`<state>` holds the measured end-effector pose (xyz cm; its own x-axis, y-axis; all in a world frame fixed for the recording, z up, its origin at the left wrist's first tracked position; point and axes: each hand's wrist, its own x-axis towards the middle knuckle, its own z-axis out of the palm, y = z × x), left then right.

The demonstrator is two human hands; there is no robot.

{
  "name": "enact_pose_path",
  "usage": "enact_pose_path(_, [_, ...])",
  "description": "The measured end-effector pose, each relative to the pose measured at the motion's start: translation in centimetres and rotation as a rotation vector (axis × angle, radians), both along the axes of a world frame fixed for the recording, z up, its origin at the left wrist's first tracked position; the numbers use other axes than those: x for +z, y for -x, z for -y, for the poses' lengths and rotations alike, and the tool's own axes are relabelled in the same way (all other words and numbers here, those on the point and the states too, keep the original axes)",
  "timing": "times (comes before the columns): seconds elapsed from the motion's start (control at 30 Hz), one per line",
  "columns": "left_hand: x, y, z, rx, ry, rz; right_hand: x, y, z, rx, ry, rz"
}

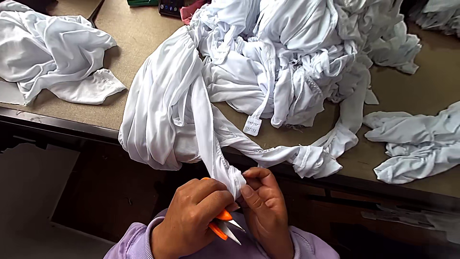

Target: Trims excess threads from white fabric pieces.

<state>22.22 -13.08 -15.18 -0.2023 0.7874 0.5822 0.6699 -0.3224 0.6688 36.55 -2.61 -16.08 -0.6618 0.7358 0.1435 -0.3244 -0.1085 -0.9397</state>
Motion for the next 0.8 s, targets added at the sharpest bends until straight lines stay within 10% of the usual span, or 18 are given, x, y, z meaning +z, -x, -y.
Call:
enact_pose_path(0.13, [-0.6,-0.1,0.3,-0.033,0.016,-0.056,0.5,0.7,-0.4,0.076,0.129,0.054])
enact_pose_path(0.33, [-1.4,0.8,0.6,0.026,0.121,-0.060,0.7,1.6,-1.6,-0.253,-0.311,0.043])
enact_pose_path(0.8, [1.9,2.2,-4.3,0.009,-0.130,0.197,1.2,0.2,-2.1,-0.110,-0.488,0.121])
